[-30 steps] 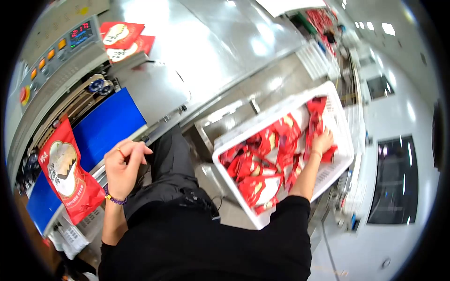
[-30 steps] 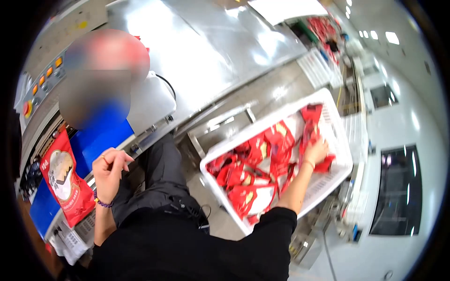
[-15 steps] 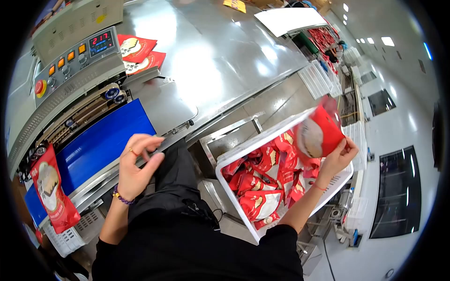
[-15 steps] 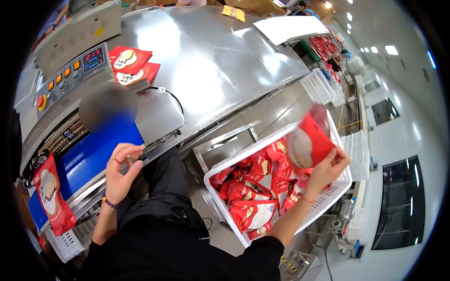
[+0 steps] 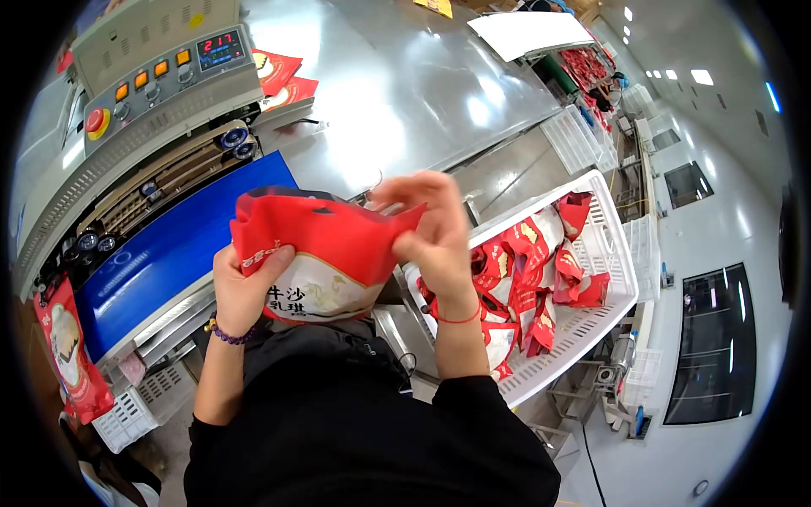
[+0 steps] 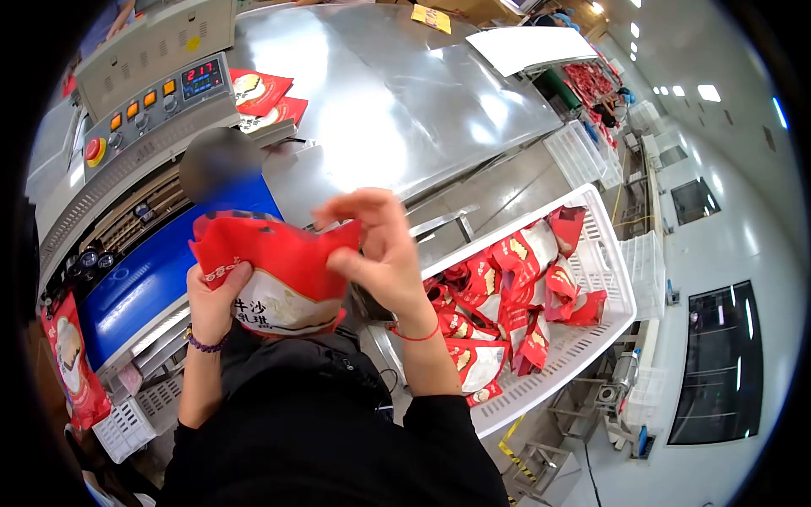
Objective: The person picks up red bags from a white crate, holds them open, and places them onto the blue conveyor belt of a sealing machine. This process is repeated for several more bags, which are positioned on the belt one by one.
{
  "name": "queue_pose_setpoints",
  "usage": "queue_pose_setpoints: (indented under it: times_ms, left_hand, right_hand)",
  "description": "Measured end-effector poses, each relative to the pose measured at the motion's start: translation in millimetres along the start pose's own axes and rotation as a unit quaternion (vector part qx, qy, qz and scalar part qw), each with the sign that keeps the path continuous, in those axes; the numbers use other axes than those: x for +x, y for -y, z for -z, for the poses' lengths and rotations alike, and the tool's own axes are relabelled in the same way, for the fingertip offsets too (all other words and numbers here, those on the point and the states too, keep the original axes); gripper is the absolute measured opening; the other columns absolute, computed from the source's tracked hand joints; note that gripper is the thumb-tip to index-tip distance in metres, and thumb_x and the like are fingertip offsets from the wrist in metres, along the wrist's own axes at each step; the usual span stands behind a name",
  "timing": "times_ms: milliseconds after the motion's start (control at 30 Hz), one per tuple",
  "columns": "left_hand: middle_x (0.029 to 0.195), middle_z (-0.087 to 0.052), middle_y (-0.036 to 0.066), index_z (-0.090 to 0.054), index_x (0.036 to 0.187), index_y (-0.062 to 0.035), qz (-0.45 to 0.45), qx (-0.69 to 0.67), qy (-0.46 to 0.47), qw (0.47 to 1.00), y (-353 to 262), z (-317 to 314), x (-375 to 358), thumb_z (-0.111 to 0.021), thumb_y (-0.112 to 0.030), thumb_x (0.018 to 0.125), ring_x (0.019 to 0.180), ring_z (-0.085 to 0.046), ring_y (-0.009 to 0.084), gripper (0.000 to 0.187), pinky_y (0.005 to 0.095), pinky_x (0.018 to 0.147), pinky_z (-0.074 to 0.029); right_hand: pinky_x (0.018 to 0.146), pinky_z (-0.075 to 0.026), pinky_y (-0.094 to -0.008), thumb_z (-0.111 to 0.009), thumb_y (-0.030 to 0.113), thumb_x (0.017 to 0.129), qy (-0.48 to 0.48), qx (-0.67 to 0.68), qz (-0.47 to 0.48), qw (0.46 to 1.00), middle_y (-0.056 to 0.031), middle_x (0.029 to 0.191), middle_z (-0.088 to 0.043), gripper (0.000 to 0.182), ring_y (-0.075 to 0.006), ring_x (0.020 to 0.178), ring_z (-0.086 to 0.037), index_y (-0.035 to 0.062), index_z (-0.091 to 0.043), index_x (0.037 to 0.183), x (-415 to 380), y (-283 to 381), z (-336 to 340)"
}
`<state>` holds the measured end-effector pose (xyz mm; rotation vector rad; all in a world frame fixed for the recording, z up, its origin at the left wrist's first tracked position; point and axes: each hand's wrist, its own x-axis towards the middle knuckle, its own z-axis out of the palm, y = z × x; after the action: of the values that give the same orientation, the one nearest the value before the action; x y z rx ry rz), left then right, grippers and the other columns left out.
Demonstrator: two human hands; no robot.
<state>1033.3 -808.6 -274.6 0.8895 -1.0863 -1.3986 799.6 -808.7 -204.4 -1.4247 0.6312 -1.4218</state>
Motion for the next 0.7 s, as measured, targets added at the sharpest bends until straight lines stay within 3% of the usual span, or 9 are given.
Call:
queue_pose_setpoints:
  times_ms: [33, 133, 200, 333, 467, 533, 567, 600, 700]
  left_hand:
    - [0.087, -0.069, 0.0, -0.068, 0.096, 0.0003, -0.017, 0.016, -0.011, 1.0, 3, 6, -1, -0.072, -0.004, 0.083, 0.079, -0.062, 0.008, 0.014, 0.0242, 0.072, -0.05]
    - [0.088, -0.068, 0.0, -0.067, 0.097, 0.001, -0.009, 0.011, -0.046, 0.999, -5, 3, 0, -0.071, -0.007, 0.085, 0.08, -0.061, 0.0076, 0.015, 0.0242, 0.072, -0.05]
    - [0.092, -0.068, 0.001, -0.065, 0.101, 0.002, -0.043, 0.16, -0.037, 0.985, -5, 13, 5, -0.07, -0.01, 0.087, 0.082, -0.061, 0.0075, 0.019, 0.0239, 0.072, -0.05]
    - [0.1, -0.067, 0.002, -0.065, 0.108, 0.0012, 0.063, -0.017, 0.025, 0.998, 19, 33, 7, -0.061, -0.012, 0.095, 0.089, -0.06, 0.0074, 0.019, 0.0246, 0.079, -0.049]
    - [0.102, -0.068, 0.002, -0.065, 0.108, 0.0013, 0.102, -0.091, 0.053, 0.989, 18, 40, 24, -0.056, -0.019, 0.099, 0.091, -0.06, 0.0077, 0.024, 0.0252, 0.082, -0.049]
    - [0.1, -0.069, 0.001, -0.067, 0.106, 0.001, 0.057, -0.011, 0.015, 0.998, 13, 34, 41, -0.057, -0.018, 0.098, 0.091, -0.059, 0.0071, 0.023, 0.0247, 0.083, -0.048]
    - [0.102, -0.069, 0.002, -0.069, 0.1, 0.0007, -0.124, 0.268, -0.002, 0.955, 30, 43, 56, -0.061, -0.02, 0.095, 0.092, -0.058, 0.0057, 0.023, 0.0238, 0.084, -0.046]
    - [0.097, -0.07, 0.004, -0.07, 0.099, 0.0023, -0.022, 0.388, -0.03, 0.921, 23, 44, 68, -0.065, -0.023, 0.092, 0.086, -0.058, 0.0047, 0.026, 0.023, 0.078, -0.047]
    - [0.087, -0.071, 0.003, -0.07, 0.098, 0.0048, 0.041, 0.147, -0.095, 0.984, 60, 26, 99, -0.067, -0.027, 0.091, 0.075, -0.059, 0.0041, 0.033, 0.0218, 0.069, -0.048]
  right_hand:
    - [0.101, -0.04, -0.0331, -0.081, 0.004, 0.07, 0.029, 0.001, -0.062, 0.998, -0.0151, 0.129, -0.053, 0.068, -0.021, 0.119, -0.051, 0.0007, -0.046, 0.129, 1, -2, -8]
    - [0.087, -0.049, -0.0289, -0.083, 0.008, 0.071, 0.016, -0.123, -0.168, 0.978, -0.0061, 0.107, -0.067, 0.045, -0.0119, 0.099, -0.06, -0.0007, -0.064, 0.111, -24, -39, -12]
    - [0.072, -0.05, -0.0236, -0.078, 0.008, 0.079, -0.12, -0.141, -0.254, 0.949, -0.0011, 0.09, -0.069, 0.024, -0.0064, 0.081, -0.061, -0.0013, -0.069, 0.099, -25, -44, -18]
    - [0.08, -0.052, -0.0275, -0.066, 0.002, 0.088, -0.151, -0.151, -0.146, 0.966, -0.0055, 0.099, -0.069, 0.016, -0.0128, 0.089, -0.064, -0.0016, -0.066, 0.104, -28, -81, -6]
    - [0.088, -0.051, -0.0304, -0.056, 0.025, 0.099, -0.19, 0.038, -0.203, 0.96, -0.0068, 0.114, -0.065, 0.028, -0.0141, 0.101, -0.062, -0.0002, -0.063, 0.11, -16, -103, 20]
    - [0.084, -0.051, -0.0287, -0.057, 0.026, 0.098, -0.203, -0.012, -0.19, 0.96, -0.0064, 0.109, -0.067, 0.029, -0.0127, 0.096, -0.062, -0.0009, -0.064, 0.108, 0, -109, 21]
    - [0.08, -0.051, -0.0273, -0.059, 0.025, 0.098, -0.192, -0.174, -0.198, 0.945, -0.0056, 0.106, -0.067, 0.029, -0.0117, 0.091, -0.062, -0.0014, -0.065, 0.106, 8, -110, 30]
    - [0.076, -0.05, -0.0258, -0.06, 0.025, 0.097, -0.173, -0.332, -0.198, 0.906, -0.0048, 0.102, -0.068, 0.028, -0.0108, 0.086, -0.062, -0.0018, -0.066, 0.104, 17, -112, 41]
    - [0.065, -0.047, -0.0219, -0.06, 0.024, 0.097, -0.186, -0.253, -0.152, 0.937, -0.0011, 0.088, -0.067, 0.028, -0.0073, 0.074, -0.059, -0.0028, -0.066, 0.102, 45, -131, 62]
